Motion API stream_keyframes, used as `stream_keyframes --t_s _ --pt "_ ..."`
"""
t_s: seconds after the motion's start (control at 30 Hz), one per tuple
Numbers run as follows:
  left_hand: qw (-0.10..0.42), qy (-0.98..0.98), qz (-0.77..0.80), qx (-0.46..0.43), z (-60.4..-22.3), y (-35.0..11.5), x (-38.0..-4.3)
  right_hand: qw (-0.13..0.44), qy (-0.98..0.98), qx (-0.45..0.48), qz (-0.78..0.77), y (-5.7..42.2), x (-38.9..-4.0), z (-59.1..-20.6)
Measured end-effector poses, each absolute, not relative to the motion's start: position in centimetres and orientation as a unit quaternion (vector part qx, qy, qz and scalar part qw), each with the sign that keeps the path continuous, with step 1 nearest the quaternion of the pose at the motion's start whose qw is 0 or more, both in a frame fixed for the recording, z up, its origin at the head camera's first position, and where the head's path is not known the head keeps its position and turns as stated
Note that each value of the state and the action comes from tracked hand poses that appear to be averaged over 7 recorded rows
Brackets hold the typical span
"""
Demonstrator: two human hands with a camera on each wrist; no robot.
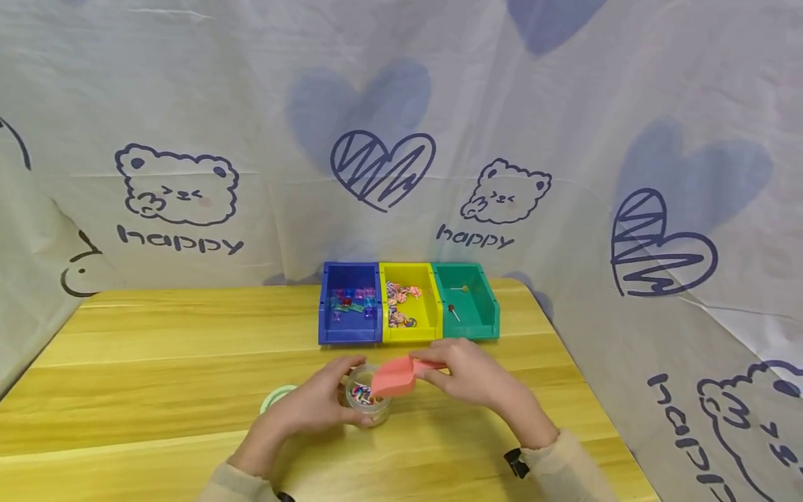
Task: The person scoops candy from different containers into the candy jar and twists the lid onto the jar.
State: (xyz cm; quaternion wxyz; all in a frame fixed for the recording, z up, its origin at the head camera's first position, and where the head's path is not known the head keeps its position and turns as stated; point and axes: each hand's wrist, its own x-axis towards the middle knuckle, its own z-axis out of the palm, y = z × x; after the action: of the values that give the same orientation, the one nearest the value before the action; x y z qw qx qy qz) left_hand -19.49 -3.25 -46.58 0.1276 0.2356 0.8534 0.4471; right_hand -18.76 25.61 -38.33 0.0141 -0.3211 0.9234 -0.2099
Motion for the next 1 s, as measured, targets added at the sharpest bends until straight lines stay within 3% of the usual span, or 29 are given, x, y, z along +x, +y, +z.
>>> stream_keyframes --t_s 0.2,0.47,0.7,1.0 --pt "0.102 0.846 0.474 0.223 -45.9 -4.4 -19.9 -0.029 0.920 -0.300 -0.250 24.9 -19.2 -39.4" --pt "0.007 0.853 0.484 0.194 -44.7 -5.8 -21.0 -0.108 0.903 -0.284 -0.304 23.3 -20.5 -40.0" --pt "-0.053 0.869 0.456 0.183 -43.8 -7.1 -24.2 -0.105 0.902 -0.269 -0.321 21.8 -21.7 -39.9" --pt "-0.035 0.879 0.458 0.130 -43.1 -7.8 -28.7 -0.079 0.933 -0.243 -0.253 18.8 -23.6 -38.9"
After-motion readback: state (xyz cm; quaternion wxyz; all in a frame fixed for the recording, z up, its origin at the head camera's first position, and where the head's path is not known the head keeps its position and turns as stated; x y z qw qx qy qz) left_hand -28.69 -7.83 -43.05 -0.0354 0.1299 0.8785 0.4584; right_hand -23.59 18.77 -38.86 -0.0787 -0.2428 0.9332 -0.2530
